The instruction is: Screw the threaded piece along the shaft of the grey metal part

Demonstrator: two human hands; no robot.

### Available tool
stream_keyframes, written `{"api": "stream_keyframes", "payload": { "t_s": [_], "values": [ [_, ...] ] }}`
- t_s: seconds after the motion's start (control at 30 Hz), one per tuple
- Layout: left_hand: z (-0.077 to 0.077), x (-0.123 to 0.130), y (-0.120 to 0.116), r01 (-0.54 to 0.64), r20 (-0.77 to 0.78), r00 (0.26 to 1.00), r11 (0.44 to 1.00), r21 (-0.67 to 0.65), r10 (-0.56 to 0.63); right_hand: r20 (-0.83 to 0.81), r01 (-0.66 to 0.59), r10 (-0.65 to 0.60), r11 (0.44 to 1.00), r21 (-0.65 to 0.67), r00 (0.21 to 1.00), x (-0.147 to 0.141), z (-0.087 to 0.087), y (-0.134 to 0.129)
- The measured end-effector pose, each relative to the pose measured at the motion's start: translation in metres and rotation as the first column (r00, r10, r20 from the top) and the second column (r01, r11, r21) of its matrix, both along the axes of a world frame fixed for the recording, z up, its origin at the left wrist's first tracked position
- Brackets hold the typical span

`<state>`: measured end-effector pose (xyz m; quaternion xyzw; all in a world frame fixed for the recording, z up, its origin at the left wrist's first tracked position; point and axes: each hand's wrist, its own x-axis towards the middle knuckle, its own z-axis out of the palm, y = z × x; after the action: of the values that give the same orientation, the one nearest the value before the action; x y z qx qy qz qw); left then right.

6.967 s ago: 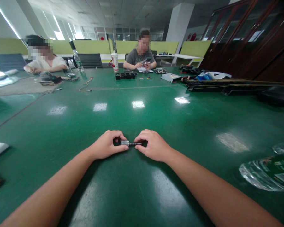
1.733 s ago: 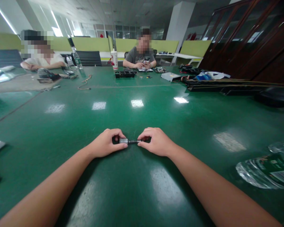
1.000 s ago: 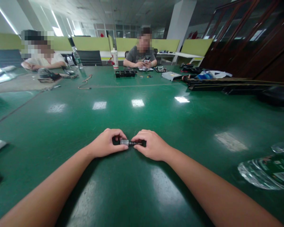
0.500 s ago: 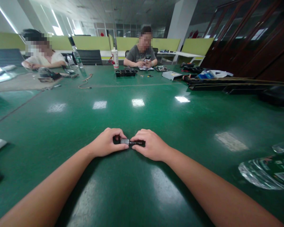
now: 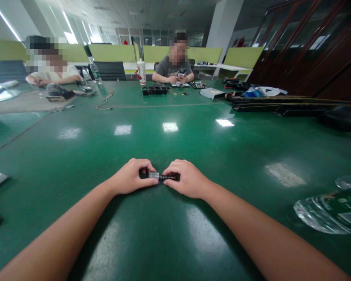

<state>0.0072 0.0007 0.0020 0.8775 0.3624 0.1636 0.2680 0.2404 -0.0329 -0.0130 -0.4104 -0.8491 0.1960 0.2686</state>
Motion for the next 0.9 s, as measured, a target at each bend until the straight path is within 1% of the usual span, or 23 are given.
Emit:
{"api": "stream_keyframes", "payload": {
  "t_s": [0.53,0.9],
  "values": [
    [0.002,0.0,-0.001,-0.009,0.008,1.0,1.0,-0.02,0.009,0.003,0.046,-0.046,0.999,0.005,0.999,0.005,0.002,0.001],
    [0.001,-0.001,0.0,-0.016,0.013,1.0,0.999,-0.036,0.017,0.003,0.041,-0.041,0.999,-0.013,0.999,0.012,0.004,0.003]
  ]
}}
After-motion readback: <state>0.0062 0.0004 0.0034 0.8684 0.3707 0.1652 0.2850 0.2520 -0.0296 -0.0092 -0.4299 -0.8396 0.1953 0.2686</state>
